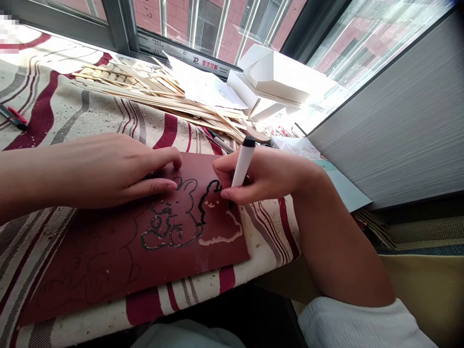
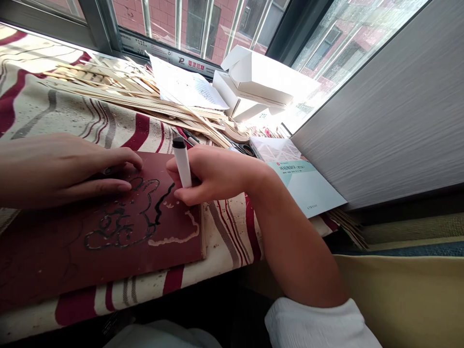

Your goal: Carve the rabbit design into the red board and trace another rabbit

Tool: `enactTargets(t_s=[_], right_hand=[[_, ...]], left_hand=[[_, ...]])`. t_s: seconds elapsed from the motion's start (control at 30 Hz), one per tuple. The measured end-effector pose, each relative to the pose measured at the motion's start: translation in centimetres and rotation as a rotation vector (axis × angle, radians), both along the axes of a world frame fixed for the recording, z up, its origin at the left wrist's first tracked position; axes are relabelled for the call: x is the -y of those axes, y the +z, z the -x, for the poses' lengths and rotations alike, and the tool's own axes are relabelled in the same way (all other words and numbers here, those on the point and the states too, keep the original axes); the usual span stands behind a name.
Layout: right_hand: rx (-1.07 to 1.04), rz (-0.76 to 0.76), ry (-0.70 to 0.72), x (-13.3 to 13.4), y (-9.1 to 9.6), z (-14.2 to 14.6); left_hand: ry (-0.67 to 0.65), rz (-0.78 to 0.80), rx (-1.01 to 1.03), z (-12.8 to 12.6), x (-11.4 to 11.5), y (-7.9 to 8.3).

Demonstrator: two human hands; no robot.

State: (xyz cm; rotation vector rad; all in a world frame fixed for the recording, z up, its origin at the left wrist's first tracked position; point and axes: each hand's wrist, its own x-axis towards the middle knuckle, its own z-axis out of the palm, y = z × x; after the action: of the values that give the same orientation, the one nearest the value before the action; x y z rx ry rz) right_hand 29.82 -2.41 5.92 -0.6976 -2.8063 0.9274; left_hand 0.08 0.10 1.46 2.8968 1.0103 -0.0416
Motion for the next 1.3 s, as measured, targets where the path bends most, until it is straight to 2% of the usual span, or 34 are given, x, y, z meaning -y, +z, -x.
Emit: enactTargets(t_s=[0.17,0.37,0.47,0.63,1.0,1.3], right_hand=[[-0.029,0.002,0.059,0.1,0.0,0.2],[-0.006,-0.014,0.012,0.2,0.0,0.2],[-0.017,0.005,0.042,0.2,0.0,0.3],[-0.016,0.000,0.035,0.1,-0.1,0.3],[-0.017,-0.024,0.047,0.2,-0.1,0.2],[-0.062,0.015,0.090,0.1,-0.4,0.4]], left_hand=[[0.039,0.012,-0.055,-0.4,0.2,0.2],[0.030,0.011,-0.030,-0.1,0.0,-0.1],[0.022,0.039,-0.015,0.1,-0.1,-0.1],[0.096,0.068,-0.074,-0.4,0.2,0.3],[0.112,0.070,-0.076,-0.8,0.2,0.3],[0.125,0.072,-0.098,-0.9,0.4,0.4]])
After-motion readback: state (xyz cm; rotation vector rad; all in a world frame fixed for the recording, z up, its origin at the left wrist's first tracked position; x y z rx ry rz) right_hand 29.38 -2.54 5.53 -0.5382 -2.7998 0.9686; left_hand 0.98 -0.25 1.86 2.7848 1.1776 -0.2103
